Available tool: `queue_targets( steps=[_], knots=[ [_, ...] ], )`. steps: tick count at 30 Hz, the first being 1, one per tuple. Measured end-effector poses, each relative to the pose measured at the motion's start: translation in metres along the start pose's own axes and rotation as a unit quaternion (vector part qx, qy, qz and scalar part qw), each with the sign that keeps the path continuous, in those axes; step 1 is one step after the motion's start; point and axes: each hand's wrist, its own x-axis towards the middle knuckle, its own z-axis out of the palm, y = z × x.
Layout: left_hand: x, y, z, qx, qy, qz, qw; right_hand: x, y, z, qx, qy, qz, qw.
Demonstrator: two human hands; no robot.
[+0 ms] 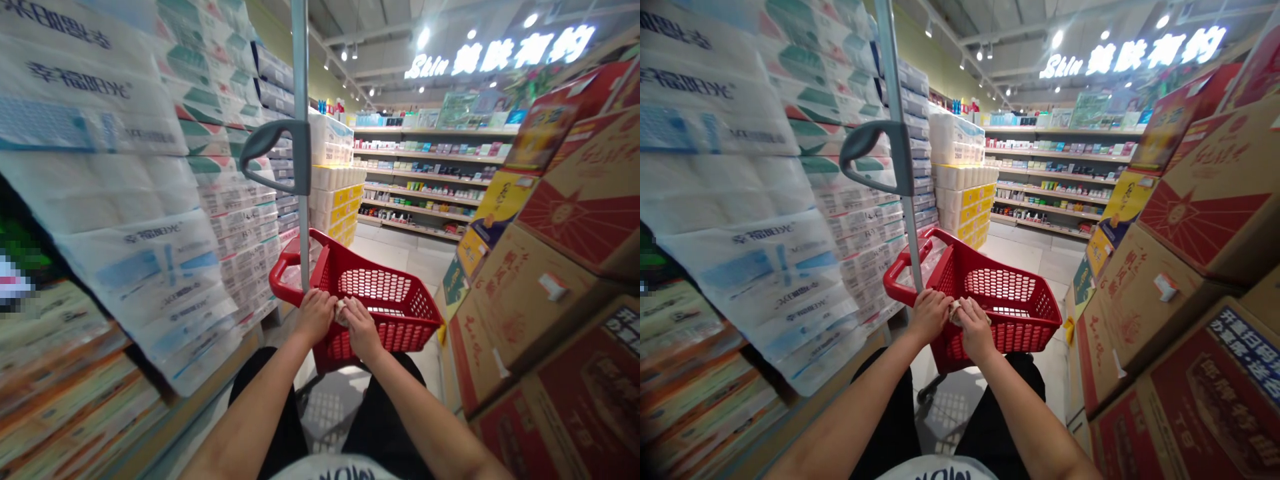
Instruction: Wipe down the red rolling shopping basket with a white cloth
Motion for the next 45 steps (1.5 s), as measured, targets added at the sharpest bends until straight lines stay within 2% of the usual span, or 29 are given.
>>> queue_targets(
  steps=[6,11,16,20,22,26,31,37,42,45],
  knots=[
    [-0.001,0.001,-0.002,-0.002,0.002,-0.025,1.000,-0.001,-0.005,0.003,-0.045,0.008,-0.029,0.999],
    [-0.003,0.000,-0.004,0.002,-0.007,-0.024,1.000,-0.003,-0.009,0.008,-0.022,0.019,-0.026,0.999],
    [-0.004,-0.003,-0.005,0.008,-0.012,-0.018,1.000,-0.016,-0.010,0.015,-0.027,-0.048,-0.017,0.998],
    [-0.004,-0.004,-0.005,0.006,-0.026,-0.012,1.000,-0.009,-0.013,0.015,-0.015,-0.019,-0.019,1.000],
    [-0.004,-0.004,-0.005,0.004,-0.025,-0.013,1.000,-0.007,-0.013,0.016,-0.027,-0.045,-0.008,0.999],
    [-0.004,-0.003,-0.005,0.002,-0.016,-0.013,1.000,-0.015,-0.012,0.018,-0.057,-0.145,-0.004,0.988],
    [-0.004,-0.003,-0.004,-0.001,-0.016,-0.013,1.000,-0.010,-0.013,0.012,-0.051,-0.077,0.001,0.996],
    [-0.004,-0.002,-0.004,0.001,-0.010,-0.020,1.000,-0.016,-0.014,0.014,-0.077,-0.140,-0.008,0.987],
    [-0.004,-0.003,-0.003,0.001,-0.005,-0.019,1.000,-0.011,-0.014,0.012,-0.060,-0.072,0.003,0.996],
    [-0.003,-0.003,-0.003,0.003,-0.006,-0.021,1.000,-0.010,-0.013,0.008,-0.085,-0.147,0.034,0.985]
  ],
)
